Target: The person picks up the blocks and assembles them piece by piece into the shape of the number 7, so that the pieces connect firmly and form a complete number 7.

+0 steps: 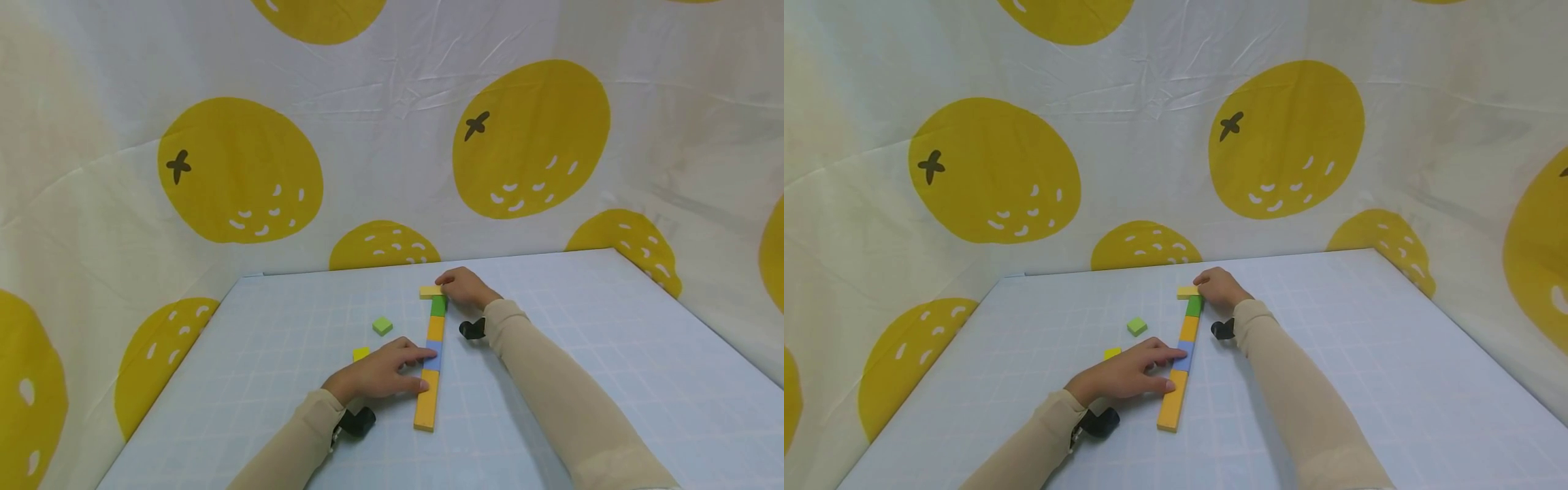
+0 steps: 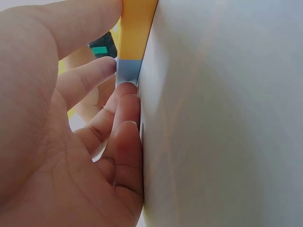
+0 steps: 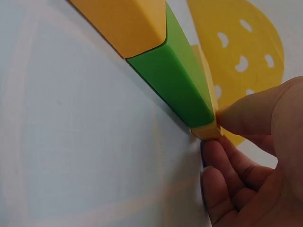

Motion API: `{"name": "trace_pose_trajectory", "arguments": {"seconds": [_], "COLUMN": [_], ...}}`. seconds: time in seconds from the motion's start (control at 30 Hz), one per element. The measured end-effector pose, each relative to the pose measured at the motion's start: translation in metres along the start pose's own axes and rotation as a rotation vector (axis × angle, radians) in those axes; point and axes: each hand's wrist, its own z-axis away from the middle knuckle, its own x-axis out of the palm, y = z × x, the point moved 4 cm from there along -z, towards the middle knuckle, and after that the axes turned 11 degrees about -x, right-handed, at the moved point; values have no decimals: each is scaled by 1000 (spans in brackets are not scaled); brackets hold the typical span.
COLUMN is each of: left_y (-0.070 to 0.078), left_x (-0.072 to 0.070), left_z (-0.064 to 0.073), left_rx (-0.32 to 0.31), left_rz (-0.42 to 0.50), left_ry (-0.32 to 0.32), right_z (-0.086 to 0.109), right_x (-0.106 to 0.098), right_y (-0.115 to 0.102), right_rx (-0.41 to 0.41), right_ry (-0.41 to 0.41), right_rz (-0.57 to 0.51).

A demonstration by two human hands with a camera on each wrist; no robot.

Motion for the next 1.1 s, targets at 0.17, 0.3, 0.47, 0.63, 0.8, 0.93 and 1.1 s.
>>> {"name": "trace_pose_trajectory", "arguments": {"seconds": [0.17,0.3,0.47,0.63,0.8,0.93,1.1], "left_y": [0,0,1,1,0,-1,-4], "left_x": [0,1,0,0,0,0,0], "left_z": [1,1,1,2,1,0,-2], "left_rx": [-1,4,5,-7,-5,3,11], "left_rz": [7,15,11,5,12,7,6], "left_ry": [-1,-6,-3,-1,-8,-7,-2], "right_z": [1,2,1,1,1,3,4], "right_x": [0,0,1,3,4,1,-5], "right_y": [-1,-1,-1,0,0,0,1], "right_rx": [15,37,30,20,10,3,-7], "right_ry": [2,7,13,16,10,24,32], "right_rz": [-27,-28,-17,-12,-4,-25,-32]}}
